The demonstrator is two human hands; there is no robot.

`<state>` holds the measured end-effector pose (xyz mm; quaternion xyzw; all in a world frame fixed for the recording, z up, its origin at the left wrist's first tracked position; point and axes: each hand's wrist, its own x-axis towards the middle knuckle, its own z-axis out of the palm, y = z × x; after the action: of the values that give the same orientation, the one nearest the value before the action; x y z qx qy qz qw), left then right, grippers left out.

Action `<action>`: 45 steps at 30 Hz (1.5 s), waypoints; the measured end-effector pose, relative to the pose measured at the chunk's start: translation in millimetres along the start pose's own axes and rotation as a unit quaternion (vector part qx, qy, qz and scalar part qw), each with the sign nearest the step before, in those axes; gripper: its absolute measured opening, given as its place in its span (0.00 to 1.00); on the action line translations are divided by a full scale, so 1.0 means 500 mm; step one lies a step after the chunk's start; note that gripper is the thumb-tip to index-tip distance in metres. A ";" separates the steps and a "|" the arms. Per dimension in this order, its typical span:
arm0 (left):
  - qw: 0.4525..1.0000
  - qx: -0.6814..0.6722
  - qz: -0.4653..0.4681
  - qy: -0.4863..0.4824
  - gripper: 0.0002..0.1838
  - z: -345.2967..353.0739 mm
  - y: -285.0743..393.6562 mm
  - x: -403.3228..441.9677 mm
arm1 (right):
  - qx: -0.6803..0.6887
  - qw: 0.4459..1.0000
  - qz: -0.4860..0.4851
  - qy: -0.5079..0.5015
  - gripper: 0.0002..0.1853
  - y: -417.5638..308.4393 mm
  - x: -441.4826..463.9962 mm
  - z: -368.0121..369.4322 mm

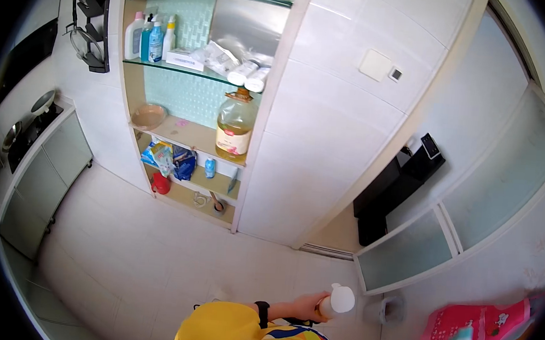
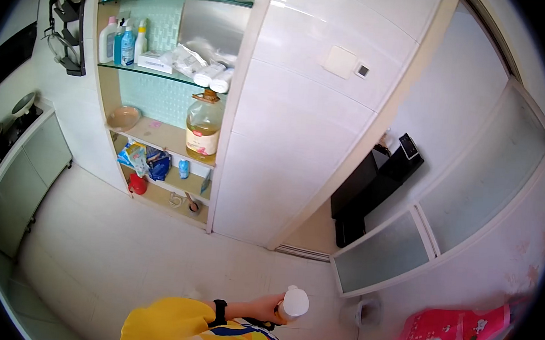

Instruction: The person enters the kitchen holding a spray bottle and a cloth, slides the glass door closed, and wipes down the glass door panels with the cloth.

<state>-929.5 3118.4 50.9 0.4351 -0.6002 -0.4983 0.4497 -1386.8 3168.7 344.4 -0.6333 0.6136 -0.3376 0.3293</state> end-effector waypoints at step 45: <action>0.957 0.263 -0.063 0.101 0.29 -0.239 0.090 0.204 | 0.130 0.819 -0.382 -0.407 0.40 -0.132 0.527 0.878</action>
<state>-838.9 3000.4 118.1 0.6233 -0.6327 -0.3031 0.3453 -980.0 2908.6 161.8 -0.8477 0.0828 -0.2244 0.4734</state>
